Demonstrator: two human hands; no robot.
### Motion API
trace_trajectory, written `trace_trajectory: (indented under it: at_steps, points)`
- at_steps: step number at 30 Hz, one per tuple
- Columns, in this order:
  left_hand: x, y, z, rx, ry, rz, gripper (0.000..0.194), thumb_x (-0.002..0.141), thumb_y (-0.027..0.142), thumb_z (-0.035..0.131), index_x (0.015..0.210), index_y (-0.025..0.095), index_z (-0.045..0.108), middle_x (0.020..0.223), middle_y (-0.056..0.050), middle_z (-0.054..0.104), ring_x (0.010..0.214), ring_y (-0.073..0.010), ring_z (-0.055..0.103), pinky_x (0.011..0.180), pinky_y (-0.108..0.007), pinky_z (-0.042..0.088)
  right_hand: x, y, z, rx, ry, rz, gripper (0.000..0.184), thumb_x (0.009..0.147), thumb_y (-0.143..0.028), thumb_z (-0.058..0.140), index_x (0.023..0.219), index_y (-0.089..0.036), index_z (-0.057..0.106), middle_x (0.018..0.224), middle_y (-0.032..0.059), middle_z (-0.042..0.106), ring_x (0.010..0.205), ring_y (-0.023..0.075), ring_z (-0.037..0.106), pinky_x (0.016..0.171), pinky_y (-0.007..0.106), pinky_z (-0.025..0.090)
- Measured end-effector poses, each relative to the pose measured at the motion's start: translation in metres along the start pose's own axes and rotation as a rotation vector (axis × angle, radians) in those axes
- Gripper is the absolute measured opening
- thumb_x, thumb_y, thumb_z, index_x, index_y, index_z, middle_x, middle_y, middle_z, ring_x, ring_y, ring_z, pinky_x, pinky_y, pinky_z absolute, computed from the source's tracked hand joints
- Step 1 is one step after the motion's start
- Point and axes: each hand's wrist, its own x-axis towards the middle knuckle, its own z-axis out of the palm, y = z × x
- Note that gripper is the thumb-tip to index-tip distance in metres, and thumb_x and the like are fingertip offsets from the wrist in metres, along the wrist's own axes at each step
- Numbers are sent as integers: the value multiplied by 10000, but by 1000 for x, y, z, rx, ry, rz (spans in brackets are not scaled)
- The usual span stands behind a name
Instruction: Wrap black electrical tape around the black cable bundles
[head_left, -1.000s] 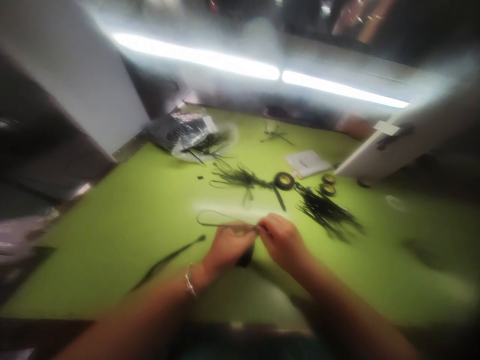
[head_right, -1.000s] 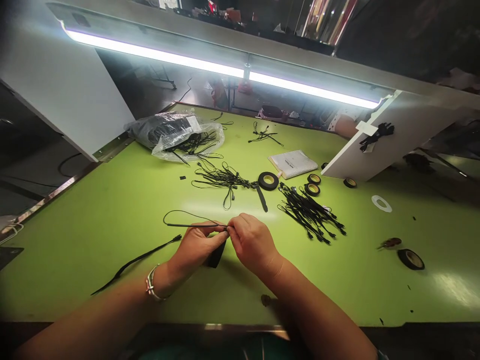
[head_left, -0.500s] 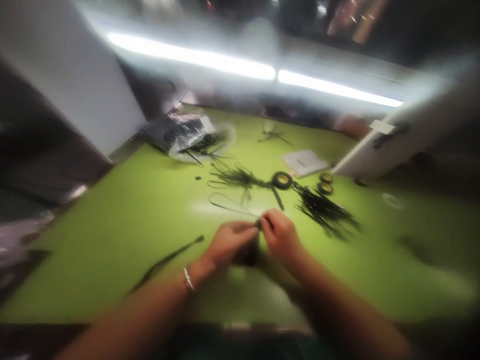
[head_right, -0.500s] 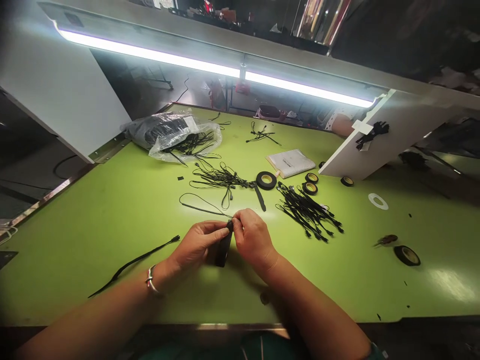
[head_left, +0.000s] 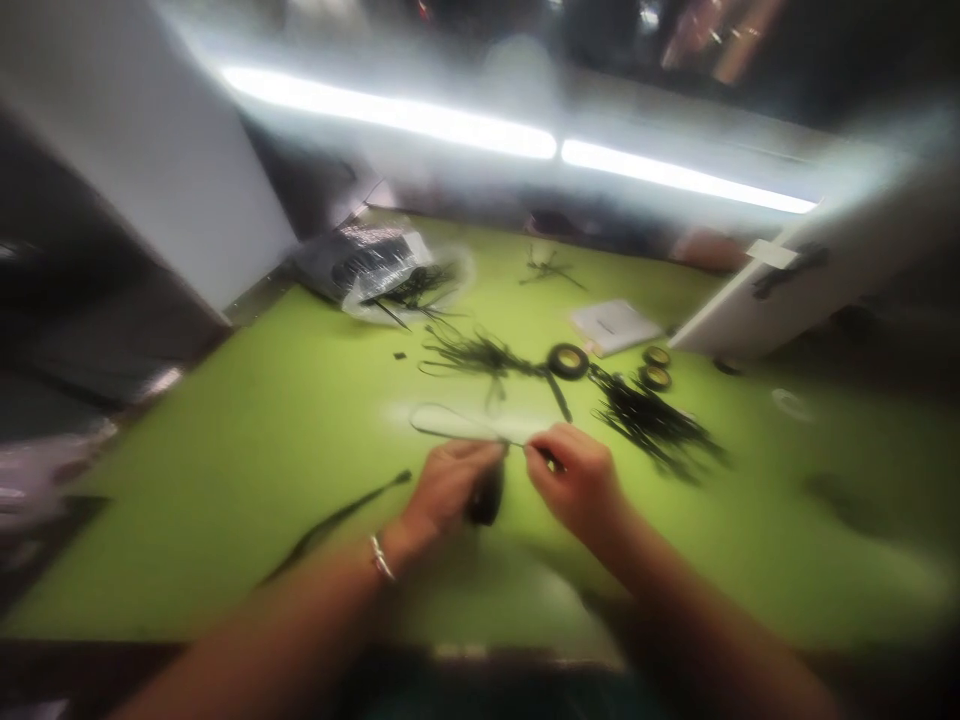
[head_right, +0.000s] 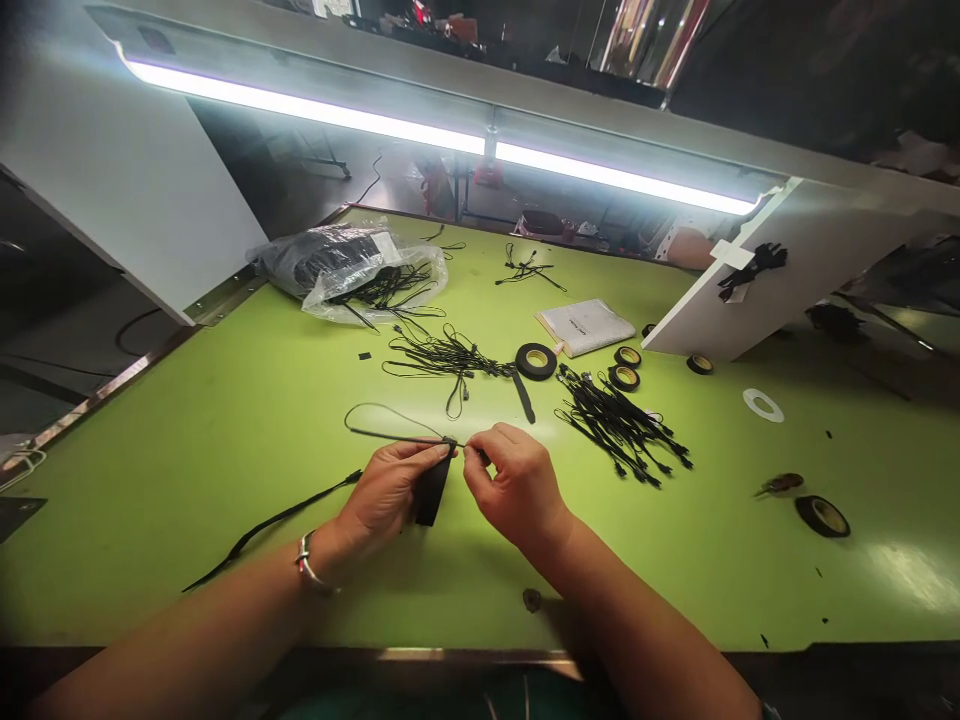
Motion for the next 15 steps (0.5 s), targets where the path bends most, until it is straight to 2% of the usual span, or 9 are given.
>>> trace_trajectory:
  at_steps: [5,10,15]
  points:
    - [-1,1,1,-27,1,8,216,594,326,807,705,148,755,583,-37,687,596,-169,631,561,-266,479,-2,0,9,61,-45,45,158,817,-156,533,675,-201,589,619,-5,575,590,121,504,594,247,405]
    - [-2,1,0,-1,-43,1,193,624,304,800,745,157,767,728,-48,738,682,-168,646,619,-253,488,0,3,8,10,-63,54,169,799,-155,524,642,-201,567,603,-8,561,584,123,492,585,246,395]
    - [-2,0,0,-31,-53,14,151,636,280,798,730,167,762,657,-15,709,604,-134,612,567,-233,457,1,4,6,-18,-82,26,169,792,-148,521,642,-203,574,604,-5,541,588,124,484,579,243,386]
